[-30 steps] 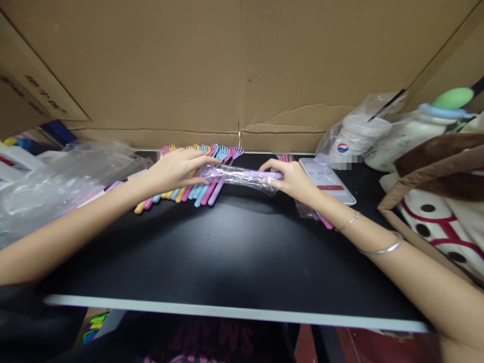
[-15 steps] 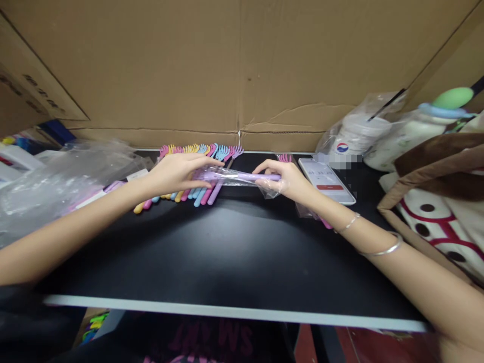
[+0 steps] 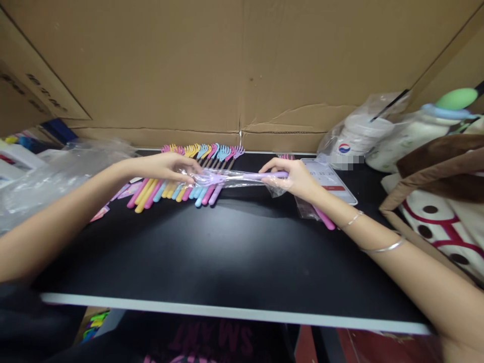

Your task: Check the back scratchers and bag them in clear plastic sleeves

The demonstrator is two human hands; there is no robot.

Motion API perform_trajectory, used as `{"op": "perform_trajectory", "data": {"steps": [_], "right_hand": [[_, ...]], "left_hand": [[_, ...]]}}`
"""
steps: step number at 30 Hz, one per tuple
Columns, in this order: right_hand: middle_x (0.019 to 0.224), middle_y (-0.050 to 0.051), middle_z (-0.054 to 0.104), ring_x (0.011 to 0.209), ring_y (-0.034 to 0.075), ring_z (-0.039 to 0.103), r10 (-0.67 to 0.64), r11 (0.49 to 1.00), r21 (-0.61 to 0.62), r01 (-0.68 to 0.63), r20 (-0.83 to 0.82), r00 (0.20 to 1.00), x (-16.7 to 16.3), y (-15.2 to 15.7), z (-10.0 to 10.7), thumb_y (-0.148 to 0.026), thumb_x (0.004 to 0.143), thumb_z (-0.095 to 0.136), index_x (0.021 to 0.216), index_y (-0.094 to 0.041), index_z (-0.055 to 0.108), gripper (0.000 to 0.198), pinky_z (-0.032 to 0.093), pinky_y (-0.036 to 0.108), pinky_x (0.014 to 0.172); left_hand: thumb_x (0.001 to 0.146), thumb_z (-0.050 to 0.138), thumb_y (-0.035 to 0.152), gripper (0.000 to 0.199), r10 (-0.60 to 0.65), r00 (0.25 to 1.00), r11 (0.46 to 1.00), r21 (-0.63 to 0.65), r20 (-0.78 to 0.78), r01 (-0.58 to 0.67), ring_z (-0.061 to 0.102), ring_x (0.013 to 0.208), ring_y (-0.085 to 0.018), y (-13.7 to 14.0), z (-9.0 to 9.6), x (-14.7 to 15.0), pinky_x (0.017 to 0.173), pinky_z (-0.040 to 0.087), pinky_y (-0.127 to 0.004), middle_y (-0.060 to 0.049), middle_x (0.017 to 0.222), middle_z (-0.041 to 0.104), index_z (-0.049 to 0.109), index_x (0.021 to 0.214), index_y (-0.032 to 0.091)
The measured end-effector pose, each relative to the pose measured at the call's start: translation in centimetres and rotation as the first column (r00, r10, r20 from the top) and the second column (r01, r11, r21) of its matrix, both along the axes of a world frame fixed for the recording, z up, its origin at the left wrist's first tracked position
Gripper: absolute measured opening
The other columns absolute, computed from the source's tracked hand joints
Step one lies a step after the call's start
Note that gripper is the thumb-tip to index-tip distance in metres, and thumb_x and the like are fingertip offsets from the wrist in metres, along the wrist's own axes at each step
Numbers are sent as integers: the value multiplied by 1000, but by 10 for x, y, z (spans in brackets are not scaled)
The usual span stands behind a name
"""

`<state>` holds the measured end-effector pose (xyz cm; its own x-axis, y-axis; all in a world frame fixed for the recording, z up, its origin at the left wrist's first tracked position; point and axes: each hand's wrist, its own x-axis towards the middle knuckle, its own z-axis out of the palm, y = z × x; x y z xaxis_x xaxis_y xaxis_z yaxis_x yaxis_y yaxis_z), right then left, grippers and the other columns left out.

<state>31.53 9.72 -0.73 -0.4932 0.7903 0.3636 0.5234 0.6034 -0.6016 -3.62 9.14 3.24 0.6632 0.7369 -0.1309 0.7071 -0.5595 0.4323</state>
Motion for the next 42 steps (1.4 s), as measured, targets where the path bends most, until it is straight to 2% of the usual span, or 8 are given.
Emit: {"op": "perform_trajectory", "data": {"steps": [4,8,15,21,24,29,38,42], "right_hand": [[64,-1,59,54,9,47,23,999,-49,-22,25,999,0,0,1,-48,80,67,92,-17,67,33,34,25,53],[69,0,60,57,10,49,116,984,-137,-112,24,993,-2,1,0,-48,82,64,97,-18,64,34,38,25,53],[76,1,62,61,10,54,192,954,-229,-193,-30,981,-9,-4,0,-50,85,60,102,-17,61,37,43,24,56],[80,3,66,69,13,60,147,954,-253,-162,-80,986,-8,-3,1,-47,76,72,100,-17,61,40,48,26,62],[77,2,65,62,12,58,92,944,-300,-135,-152,984,-8,0,1,-48,74,73,98,-18,62,40,46,25,56],[67,-2,59,50,8,51,42,896,-413,-166,-292,955,-12,-2,-2,-51,73,73,97,-18,61,43,38,22,43],[56,-5,56,53,10,52,114,910,-371,-186,-208,972,-20,-11,-5,-50,82,65,97,-19,56,36,40,25,54],[54,-5,55,51,10,49,124,906,-375,-195,-205,971,-21,-11,-6,-54,82,63,96,-19,55,39,36,25,53]], "left_hand": [[85,54,47,44,-25,999,999,37,33,24,62,96,-18,-1,-1,2,77,45,-23,-6,112,67,61,117,17],[86,54,46,42,-75,996,996,48,41,73,63,92,-16,-3,0,4,74,44,-21,-5,109,68,61,116,17],[85,56,48,47,-24,1000,1000,17,8,24,63,90,-15,-10,2,8,75,43,-21,-4,110,67,59,121,19],[84,57,45,45,-12,1000,1000,23,23,11,63,84,-15,-8,-3,10,72,44,-22,-4,100,69,59,118,17],[84,56,45,43,0,999,999,33,54,-1,63,82,-15,-5,-4,7,71,44,-22,-4,99,68,59,116,16],[85,54,46,43,-14,996,998,68,92,7,61,83,-15,-4,-1,6,71,45,-23,-6,103,66,58,115,16],[90,50,38,32,-105,981,990,108,163,88,63,86,-14,-16,-3,20,73,46,-22,-5,106,67,61,112,17],[91,50,40,33,-109,980,987,138,166,87,63,87,-14,-15,-7,21,72,46,-22,-5,109,67,61,112,18]]}}
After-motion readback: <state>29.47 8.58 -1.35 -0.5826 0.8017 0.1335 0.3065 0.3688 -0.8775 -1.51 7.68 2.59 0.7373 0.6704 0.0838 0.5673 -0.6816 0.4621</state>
